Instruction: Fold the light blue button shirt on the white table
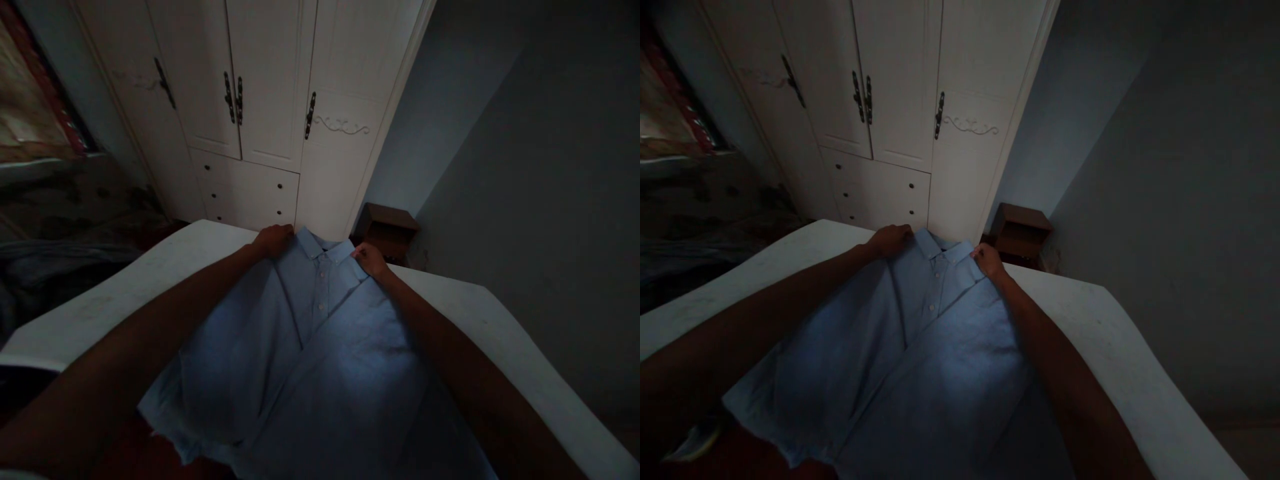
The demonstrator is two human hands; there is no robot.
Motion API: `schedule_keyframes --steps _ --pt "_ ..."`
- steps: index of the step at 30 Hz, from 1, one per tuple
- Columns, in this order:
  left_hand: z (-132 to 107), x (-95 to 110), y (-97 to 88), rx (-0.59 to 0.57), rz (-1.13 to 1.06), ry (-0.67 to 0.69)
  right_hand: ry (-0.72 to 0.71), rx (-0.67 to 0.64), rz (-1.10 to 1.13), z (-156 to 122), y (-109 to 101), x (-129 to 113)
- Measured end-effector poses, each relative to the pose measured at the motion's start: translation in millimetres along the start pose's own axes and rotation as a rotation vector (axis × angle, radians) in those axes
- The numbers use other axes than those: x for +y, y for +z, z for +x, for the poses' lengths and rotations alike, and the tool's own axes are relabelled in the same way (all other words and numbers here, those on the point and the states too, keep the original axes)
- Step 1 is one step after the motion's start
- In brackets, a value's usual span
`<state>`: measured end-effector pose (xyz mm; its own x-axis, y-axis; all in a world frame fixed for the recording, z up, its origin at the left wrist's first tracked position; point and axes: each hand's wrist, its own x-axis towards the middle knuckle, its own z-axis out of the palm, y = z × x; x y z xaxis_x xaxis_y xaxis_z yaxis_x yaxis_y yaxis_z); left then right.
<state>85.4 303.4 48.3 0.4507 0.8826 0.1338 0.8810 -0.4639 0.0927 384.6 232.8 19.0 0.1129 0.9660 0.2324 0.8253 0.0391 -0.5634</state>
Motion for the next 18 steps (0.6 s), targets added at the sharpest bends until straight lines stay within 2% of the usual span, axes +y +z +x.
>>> schedule_keyframes --steps 4,12,18 --pt "-1.6 -0.3 5.0 0.009 0.014 -0.007 0.005 0.013 -0.047 -4.4 -0.5 -3.2" --pt "-5.9 -3.4 15.0 -0.003 0.062 -0.011 0.023 -0.073 -0.401 -11.9 -2.8 -11.6" --pt "4.2 -13.4 14.1 0.0 0.089 -0.169 0.029 -0.114 -0.494 -4.7 -2.3 -7.4"
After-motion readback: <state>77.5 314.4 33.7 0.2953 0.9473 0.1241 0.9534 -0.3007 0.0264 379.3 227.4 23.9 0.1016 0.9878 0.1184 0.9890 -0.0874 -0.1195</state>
